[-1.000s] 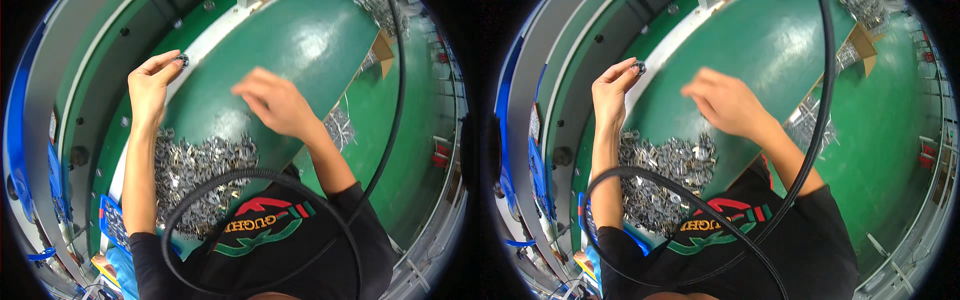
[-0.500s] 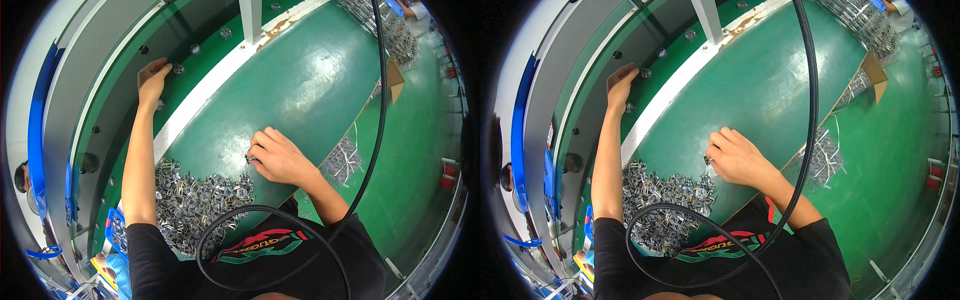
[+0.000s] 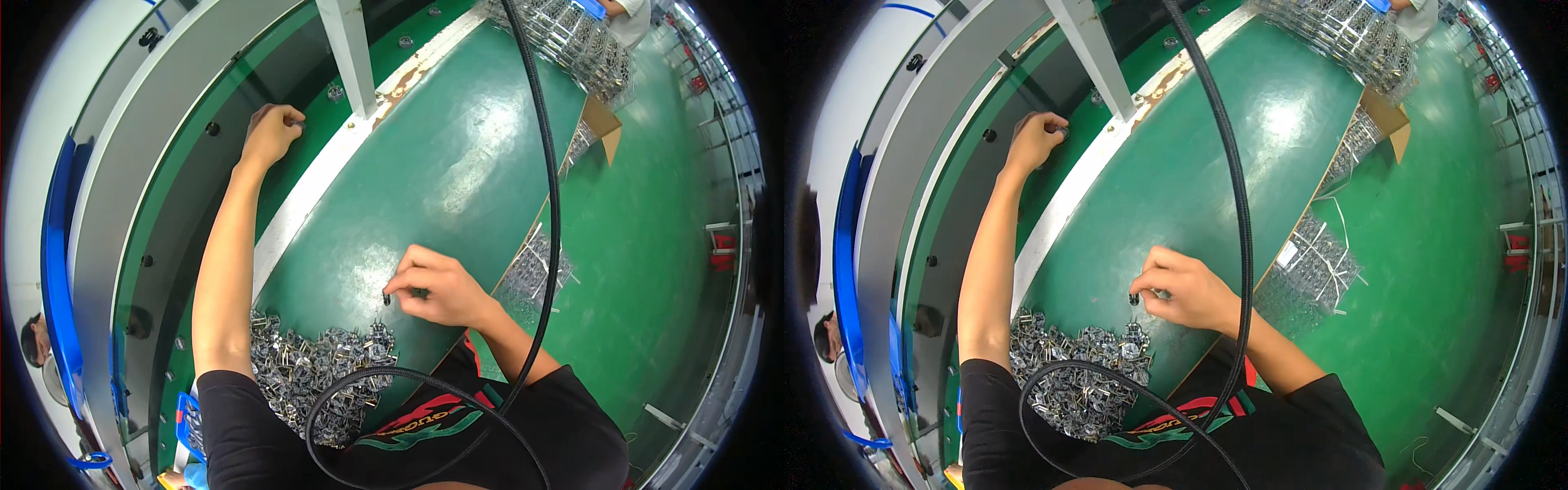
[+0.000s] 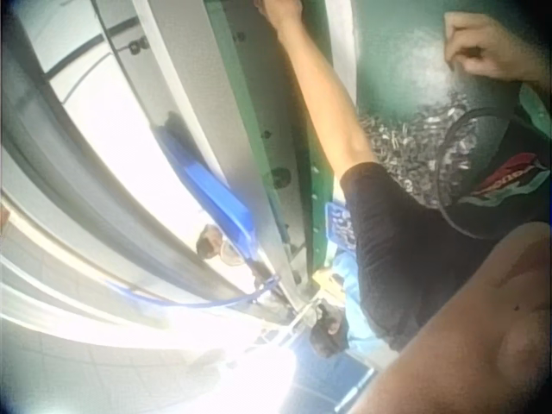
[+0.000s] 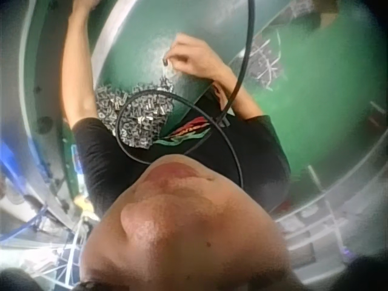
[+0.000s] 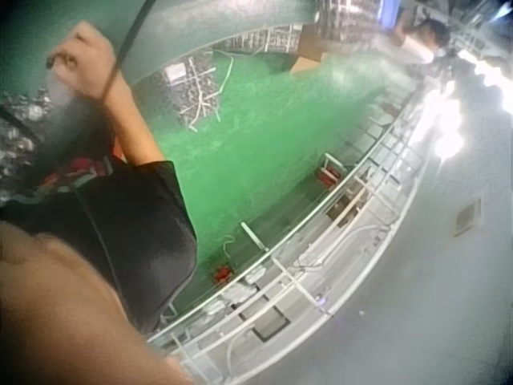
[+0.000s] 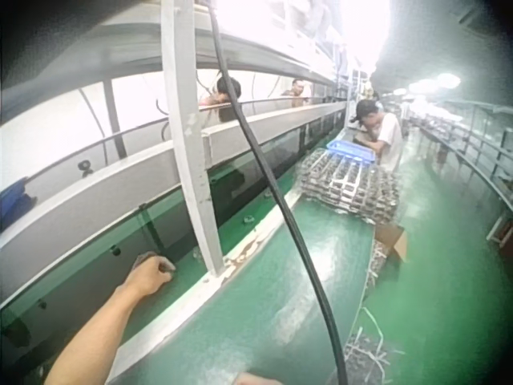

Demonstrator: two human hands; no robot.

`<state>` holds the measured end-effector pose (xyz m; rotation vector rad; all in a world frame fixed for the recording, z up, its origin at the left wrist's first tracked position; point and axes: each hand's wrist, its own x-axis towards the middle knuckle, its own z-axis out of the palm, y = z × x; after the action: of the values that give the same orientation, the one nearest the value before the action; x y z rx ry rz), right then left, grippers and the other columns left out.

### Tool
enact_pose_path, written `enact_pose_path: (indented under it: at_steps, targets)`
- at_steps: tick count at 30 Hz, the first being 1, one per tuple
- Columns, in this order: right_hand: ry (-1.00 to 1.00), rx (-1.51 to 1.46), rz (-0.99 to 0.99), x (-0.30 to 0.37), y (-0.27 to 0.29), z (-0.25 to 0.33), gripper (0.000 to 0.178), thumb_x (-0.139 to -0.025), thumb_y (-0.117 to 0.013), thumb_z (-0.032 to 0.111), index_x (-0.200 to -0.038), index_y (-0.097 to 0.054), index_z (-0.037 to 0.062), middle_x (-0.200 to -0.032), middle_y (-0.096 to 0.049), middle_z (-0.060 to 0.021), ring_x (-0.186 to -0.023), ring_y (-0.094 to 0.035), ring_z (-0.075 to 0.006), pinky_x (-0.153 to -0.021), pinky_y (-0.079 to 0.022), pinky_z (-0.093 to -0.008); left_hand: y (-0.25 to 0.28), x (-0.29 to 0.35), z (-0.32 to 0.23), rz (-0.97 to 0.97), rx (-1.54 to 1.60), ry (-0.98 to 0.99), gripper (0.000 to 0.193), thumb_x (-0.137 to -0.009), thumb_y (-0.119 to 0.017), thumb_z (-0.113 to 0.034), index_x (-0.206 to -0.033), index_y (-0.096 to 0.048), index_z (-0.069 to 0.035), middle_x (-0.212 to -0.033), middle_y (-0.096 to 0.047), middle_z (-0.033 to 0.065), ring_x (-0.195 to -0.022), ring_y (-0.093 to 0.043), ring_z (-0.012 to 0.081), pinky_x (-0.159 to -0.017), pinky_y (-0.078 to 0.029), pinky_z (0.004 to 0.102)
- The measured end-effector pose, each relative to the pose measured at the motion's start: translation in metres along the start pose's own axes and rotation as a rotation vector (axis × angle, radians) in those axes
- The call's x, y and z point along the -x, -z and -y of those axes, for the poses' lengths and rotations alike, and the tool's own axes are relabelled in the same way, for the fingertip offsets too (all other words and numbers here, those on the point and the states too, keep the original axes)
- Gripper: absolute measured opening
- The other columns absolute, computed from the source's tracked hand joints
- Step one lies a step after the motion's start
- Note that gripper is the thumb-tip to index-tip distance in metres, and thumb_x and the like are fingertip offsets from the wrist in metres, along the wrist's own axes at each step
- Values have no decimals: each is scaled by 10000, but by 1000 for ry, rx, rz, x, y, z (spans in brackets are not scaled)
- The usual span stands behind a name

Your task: The person inserts small metal pins into plastic housings by hand, taking the pins from a plastic tray and pressing them into the housings.

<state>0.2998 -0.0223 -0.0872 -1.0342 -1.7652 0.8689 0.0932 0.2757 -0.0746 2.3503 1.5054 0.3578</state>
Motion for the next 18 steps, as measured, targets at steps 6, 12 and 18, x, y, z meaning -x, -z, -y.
enact_pose_path:
  at_steps: [6, 12, 18]
  targets:
    - [-47, -243, -69, -21, -9, 8, 173, -761, -656, -66, -867, -721, 55, -849, -585, -30, -785, -606, -149, -681, -489, -281, 24, 56, -28, -48, 619, 157, 327, -813, -710, -67, -1133, -690, -2, -982, -688, 104, -903, -657, 165, -868, -510, 291]
    - [-79, 4, -74, -38, -14, 12, 164, -795, -635, -37, -923, -700, 43, -843, -611, -55, -716, -607, -153, -636, -488, -277, 49, 187, -68, -32, 1060, 142, 388, -779, -717, 85, -1159, -657, 41, -1017, -690, 74, -890, -640, 100, -838, -525, 236]
    - [-328, 349, -123, -53, -27, 3, 151, -879, -652, 173, -957, -704, 54, -866, -675, -117, -727, -655, -295, -668, -525, -396, 53, 294, -49, -197, 1152, 321, 406, -794, -703, 133, -1181, -605, 57, -1052, -657, 100, -939, -649, 141, -868, -541, 267]
